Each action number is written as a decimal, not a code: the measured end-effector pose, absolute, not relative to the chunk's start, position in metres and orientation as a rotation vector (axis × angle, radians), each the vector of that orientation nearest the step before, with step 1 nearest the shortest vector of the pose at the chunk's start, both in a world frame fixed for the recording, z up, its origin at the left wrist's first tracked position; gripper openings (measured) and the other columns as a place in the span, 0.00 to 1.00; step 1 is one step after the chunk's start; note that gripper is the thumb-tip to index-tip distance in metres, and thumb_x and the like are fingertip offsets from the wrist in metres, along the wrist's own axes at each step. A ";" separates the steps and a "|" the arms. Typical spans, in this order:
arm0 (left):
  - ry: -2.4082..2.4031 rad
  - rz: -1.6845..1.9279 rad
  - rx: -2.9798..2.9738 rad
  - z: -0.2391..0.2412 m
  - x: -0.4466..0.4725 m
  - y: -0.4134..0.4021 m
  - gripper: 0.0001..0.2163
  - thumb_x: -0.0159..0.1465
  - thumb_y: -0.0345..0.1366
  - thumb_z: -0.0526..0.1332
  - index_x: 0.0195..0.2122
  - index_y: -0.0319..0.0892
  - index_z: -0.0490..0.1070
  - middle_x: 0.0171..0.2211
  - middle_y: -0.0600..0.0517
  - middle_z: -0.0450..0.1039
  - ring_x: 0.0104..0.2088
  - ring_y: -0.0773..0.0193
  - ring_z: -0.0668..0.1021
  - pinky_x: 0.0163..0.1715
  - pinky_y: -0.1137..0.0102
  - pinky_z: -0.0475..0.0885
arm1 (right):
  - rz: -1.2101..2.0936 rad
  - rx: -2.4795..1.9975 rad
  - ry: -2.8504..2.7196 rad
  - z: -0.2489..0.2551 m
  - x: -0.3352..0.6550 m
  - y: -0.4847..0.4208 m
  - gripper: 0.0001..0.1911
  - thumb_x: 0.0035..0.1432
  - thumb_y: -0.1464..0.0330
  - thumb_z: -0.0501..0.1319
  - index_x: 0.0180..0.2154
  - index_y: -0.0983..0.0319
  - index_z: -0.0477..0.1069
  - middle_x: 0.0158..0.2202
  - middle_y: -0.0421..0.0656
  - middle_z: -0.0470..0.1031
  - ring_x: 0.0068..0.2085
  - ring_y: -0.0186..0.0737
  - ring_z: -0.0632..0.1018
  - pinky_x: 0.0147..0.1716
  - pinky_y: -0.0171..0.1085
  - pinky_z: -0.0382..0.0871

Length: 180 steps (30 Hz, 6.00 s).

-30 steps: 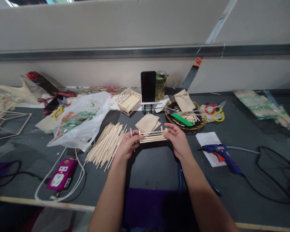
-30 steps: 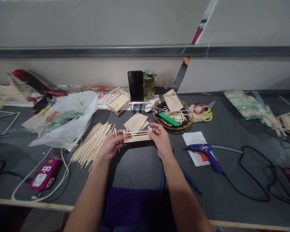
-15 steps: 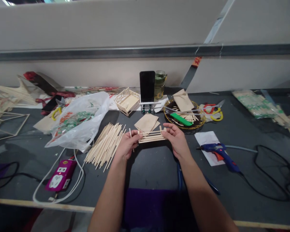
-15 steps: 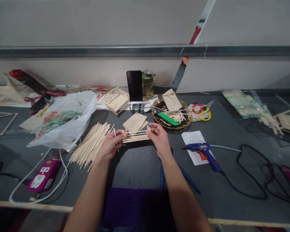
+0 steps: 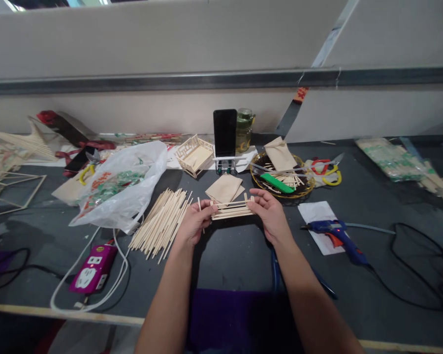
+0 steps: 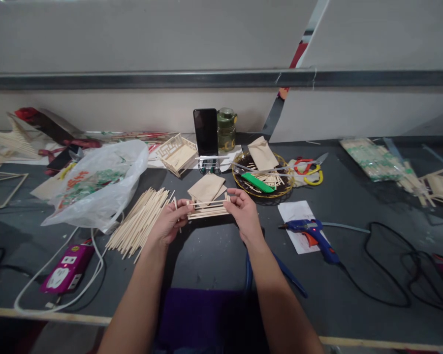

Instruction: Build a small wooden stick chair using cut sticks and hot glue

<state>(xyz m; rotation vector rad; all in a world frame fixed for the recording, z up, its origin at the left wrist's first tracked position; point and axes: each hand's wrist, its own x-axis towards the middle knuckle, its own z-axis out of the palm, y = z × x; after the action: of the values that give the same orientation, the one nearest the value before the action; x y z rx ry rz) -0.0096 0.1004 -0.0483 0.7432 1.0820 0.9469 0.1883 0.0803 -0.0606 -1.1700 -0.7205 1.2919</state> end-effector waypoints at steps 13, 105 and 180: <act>1.075 0.948 0.726 -0.047 -0.009 0.100 0.16 0.41 0.38 0.75 0.26 0.36 0.73 0.17 0.60 0.61 0.15 0.80 0.55 0.14 0.79 0.42 | 1.284 -1.182 -0.721 -0.062 0.189 0.081 0.23 0.40 0.64 0.73 0.41 0.59 0.73 0.28 0.36 0.75 0.30 0.37 0.75 0.35 0.38 0.69; 1.167 0.974 0.767 -0.042 -0.009 0.102 0.13 0.42 0.39 0.71 0.24 0.36 0.72 0.19 0.57 0.65 0.16 0.79 0.56 0.14 0.79 0.43 | 1.474 -1.139 -0.617 -0.058 0.194 0.078 0.26 0.37 0.65 0.75 0.41 0.58 0.74 0.31 0.38 0.78 0.29 0.36 0.75 0.32 0.36 0.67; 1.044 1.143 0.634 -0.053 -0.017 0.106 0.19 0.40 0.36 0.77 0.33 0.34 0.78 0.26 0.50 0.75 0.18 0.79 0.63 0.12 0.81 0.44 | 1.339 -1.132 -0.625 -0.065 0.195 0.083 0.20 0.38 0.62 0.75 0.36 0.60 0.76 0.33 0.40 0.80 0.34 0.37 0.77 0.35 0.36 0.71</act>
<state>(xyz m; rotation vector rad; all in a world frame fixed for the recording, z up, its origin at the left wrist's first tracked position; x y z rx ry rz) -0.0166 0.1062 -0.0527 0.6344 1.0443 1.1433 0.1951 0.0825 -0.0650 -1.1317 -0.6250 1.3391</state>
